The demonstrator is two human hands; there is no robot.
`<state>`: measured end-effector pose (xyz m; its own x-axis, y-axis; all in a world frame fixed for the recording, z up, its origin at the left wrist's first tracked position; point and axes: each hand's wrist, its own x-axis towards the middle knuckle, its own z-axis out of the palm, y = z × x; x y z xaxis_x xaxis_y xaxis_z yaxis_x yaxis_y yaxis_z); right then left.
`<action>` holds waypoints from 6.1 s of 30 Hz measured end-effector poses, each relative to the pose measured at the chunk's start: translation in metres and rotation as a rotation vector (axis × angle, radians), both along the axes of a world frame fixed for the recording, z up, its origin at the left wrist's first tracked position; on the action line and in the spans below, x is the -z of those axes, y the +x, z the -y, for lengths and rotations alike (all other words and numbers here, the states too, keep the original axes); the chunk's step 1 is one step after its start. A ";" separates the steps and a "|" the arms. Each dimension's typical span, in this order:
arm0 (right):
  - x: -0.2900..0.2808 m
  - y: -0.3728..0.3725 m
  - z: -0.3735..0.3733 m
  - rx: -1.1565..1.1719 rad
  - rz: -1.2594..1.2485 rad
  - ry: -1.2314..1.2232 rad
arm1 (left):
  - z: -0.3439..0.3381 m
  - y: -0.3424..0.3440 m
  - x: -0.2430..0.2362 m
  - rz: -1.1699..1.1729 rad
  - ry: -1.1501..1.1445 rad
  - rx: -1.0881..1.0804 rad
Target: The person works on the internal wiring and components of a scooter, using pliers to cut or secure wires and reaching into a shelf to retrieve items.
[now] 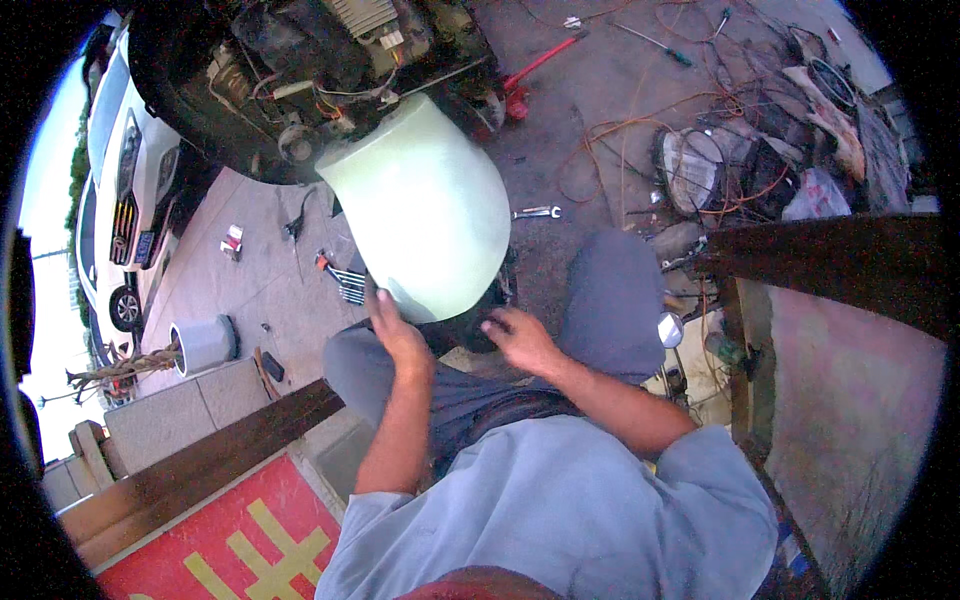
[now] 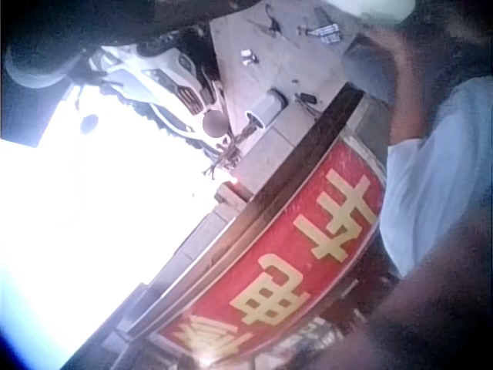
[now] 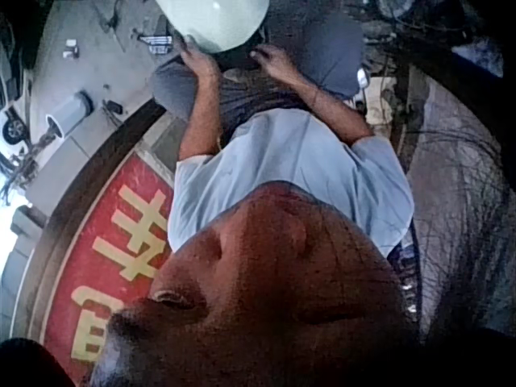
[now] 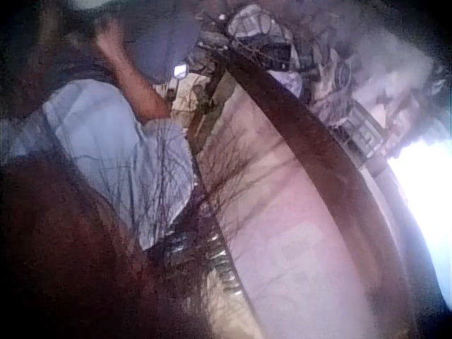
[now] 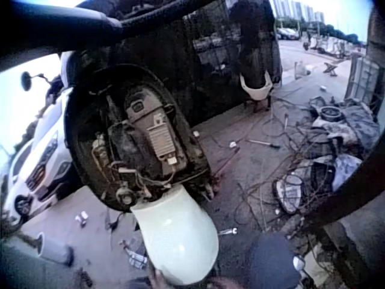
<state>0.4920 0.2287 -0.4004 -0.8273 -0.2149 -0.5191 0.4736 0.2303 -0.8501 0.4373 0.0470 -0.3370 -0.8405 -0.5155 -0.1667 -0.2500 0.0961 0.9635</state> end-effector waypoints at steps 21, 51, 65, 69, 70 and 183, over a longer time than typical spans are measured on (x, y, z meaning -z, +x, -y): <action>0.188 0.204 -0.208 0.573 0.185 0.592 | 0.090 -0.094 0.037 -0.014 0.139 -0.006; 0.247 0.331 -0.126 0.375 0.393 0.678 | 0.097 -0.107 0.026 0.134 0.024 0.305; 0.270 0.349 -0.062 0.695 0.917 0.718 | 0.097 -0.110 0.024 0.337 -0.331 0.370; 0.285 0.359 -0.044 0.908 0.615 0.702 | 0.111 -0.108 0.026 0.143 -0.031 0.439; 0.285 0.366 -0.042 0.957 0.485 0.678 | 0.115 -0.108 0.030 0.180 -0.015 0.407; -0.188 -0.206 -0.019 0.009 -0.546 0.820 | -0.065 -0.174 -0.062 -0.754 -0.790 0.742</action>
<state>0.2855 0.2481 -0.2122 -0.9975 0.0485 -0.0505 0.0680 0.8446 -0.5311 0.2634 0.1123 -0.2748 -0.7171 0.3629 0.5951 0.6752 0.5734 0.4639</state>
